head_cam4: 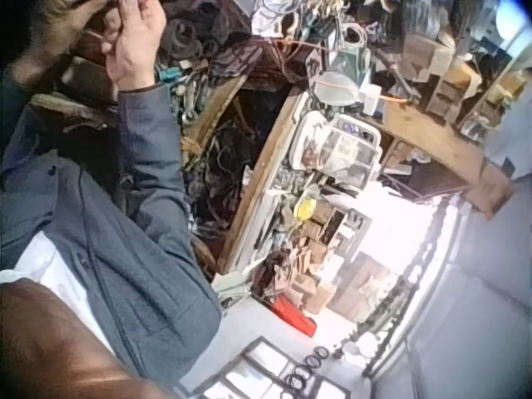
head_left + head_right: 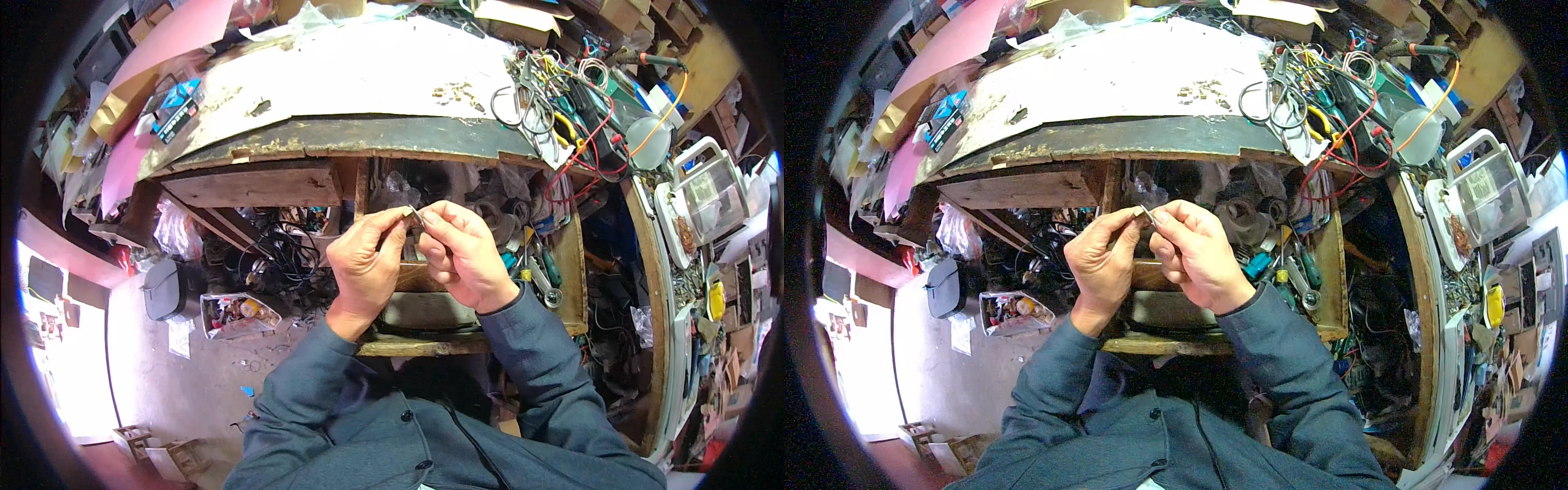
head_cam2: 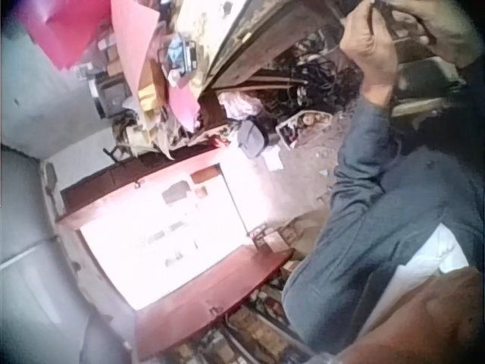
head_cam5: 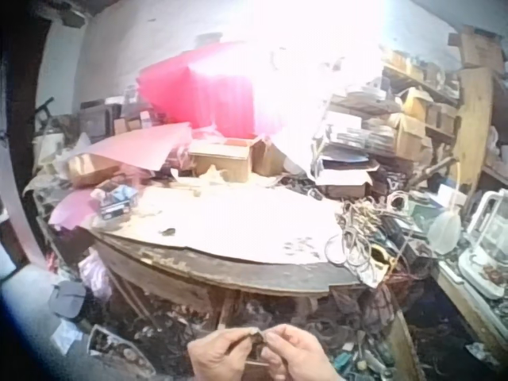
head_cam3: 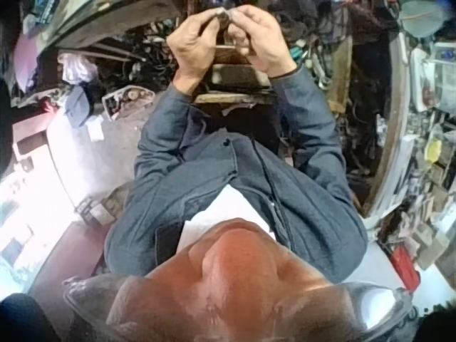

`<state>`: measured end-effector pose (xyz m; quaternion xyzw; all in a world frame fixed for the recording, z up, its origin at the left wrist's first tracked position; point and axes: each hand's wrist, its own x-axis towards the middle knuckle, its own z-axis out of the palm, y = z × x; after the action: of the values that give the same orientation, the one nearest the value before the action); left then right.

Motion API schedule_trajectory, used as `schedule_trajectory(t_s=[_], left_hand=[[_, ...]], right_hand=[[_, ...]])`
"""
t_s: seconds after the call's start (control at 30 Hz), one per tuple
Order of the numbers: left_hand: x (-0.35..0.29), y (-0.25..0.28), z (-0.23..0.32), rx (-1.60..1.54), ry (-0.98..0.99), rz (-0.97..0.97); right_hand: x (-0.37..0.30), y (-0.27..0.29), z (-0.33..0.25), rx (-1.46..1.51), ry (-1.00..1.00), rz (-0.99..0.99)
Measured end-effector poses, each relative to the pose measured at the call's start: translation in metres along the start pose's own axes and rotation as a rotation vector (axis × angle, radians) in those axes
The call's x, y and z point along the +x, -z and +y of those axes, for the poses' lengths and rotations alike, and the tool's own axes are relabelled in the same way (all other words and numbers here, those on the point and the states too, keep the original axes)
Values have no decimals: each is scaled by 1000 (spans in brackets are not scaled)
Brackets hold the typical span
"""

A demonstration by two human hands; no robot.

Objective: The person repeatedly picks up small electronic components from a cluttered workbench and manipulates them with both hands. The person appears to be assembling or adjusting the components, placing them back on the surface between actions.

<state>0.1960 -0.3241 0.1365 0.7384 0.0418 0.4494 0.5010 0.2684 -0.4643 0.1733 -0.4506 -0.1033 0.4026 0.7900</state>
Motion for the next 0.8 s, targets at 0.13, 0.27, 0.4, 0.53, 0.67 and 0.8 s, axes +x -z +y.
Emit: schedule_trajectory(t_s=[0.13,0.27,0.4,0.53,0.67,0.8], left_hand=[[-3,-4,-4,-61,60,-7],[-3,-2,0,-6,28,-21],[-8,-3,-4,-70,79,-13],[-8,-8,-9,-102,146,-23],[-2,-5,-3,-9,67,-52],[-1,5,0,88,-74,-105]], right_hand=[[-6,-1,-1,-107,48,34],[2,-1,13,-1017,764,135],[-2,-4,0,-1318,982,235],[-3,2,-8,-1185,839,252],[-7,-2,-19,-1267,721,197],[6,1,-10,-1304,930,91]])
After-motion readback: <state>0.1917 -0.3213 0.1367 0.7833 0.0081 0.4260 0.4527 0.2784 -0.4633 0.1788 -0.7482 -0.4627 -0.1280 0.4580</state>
